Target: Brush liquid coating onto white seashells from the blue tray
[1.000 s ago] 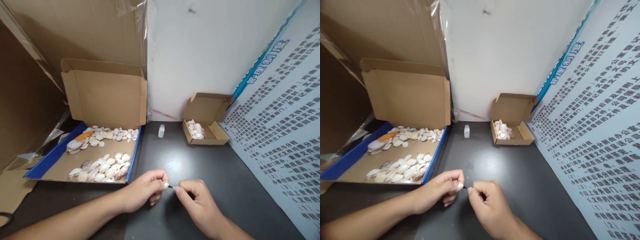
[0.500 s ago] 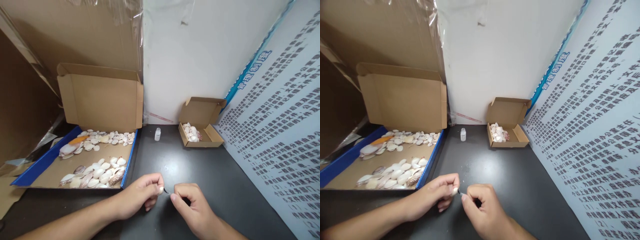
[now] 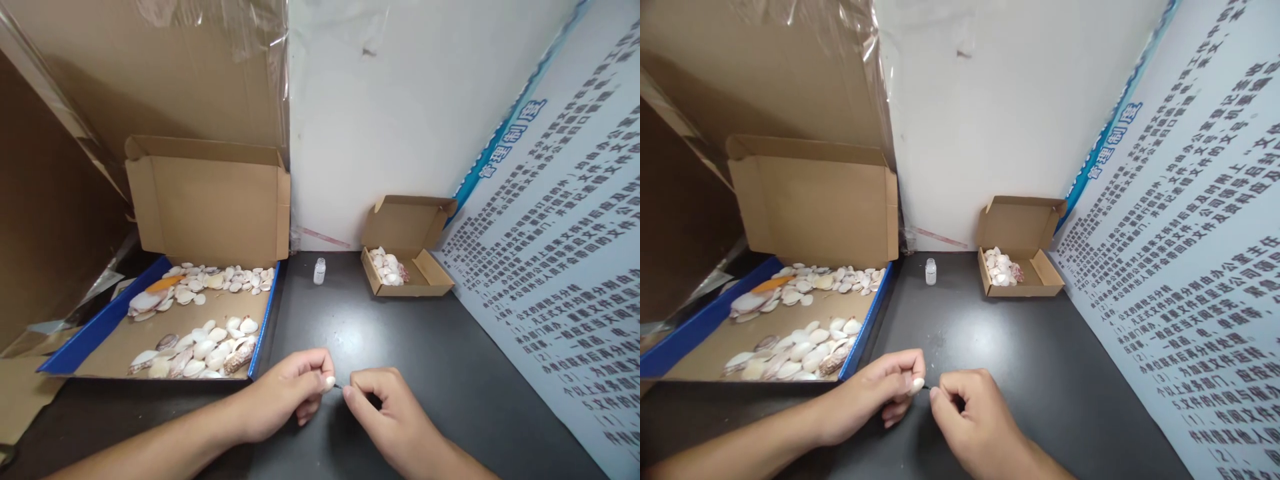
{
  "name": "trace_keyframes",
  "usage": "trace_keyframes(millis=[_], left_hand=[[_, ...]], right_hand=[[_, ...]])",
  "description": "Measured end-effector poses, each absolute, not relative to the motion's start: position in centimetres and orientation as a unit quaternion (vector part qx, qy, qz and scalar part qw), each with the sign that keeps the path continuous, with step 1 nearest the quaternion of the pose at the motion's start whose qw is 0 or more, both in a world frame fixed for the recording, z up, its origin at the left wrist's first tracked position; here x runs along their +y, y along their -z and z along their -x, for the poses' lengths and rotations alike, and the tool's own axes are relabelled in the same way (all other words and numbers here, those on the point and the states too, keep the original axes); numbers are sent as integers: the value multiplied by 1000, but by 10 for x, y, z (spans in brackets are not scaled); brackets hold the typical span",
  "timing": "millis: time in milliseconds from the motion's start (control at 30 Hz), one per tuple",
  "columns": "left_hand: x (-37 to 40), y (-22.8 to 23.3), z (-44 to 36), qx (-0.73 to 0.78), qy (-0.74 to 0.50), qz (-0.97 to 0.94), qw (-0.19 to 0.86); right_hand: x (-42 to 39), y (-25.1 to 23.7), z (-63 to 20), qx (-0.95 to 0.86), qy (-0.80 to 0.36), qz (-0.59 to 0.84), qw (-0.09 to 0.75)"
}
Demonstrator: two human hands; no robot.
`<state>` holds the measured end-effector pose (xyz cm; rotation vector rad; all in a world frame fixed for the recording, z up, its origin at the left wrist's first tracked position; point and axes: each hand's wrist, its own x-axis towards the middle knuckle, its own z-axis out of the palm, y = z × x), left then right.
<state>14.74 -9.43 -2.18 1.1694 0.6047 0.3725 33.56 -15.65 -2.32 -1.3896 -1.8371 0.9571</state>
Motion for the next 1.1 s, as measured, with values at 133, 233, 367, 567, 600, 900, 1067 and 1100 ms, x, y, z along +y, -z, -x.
trace_keyframes(millis=[133,233,367,567,600,900,1067,1100], left_hand=[[-95,22,-147,272,-171,-538,779],[-95,24,-147,268,-176,-540,778],[-95,26,-148,269,-176,-548,773],[-95,24,-148,269,-182,-551,769],[-95,24,-148,268,-182,-551,769],[-95,25,-149,269,-185,-547,771],[-95,26,-149,262,-191,-535,780],[-95,26,-149,262,-191,-534,781]], right_hand=[[-156,20,-335,-722,-352,474,361],[-156,19,-334,-720,-360,480,349],[-154,22,-333,-688,-366,533,330],[-156,21,-333,-734,-339,469,355],[-156,21,-333,-736,-339,469,351],[-153,20,-337,-723,-327,497,352],[-153,20,-337,-737,-332,479,343],[-153,20,-337,-735,-334,485,335]])
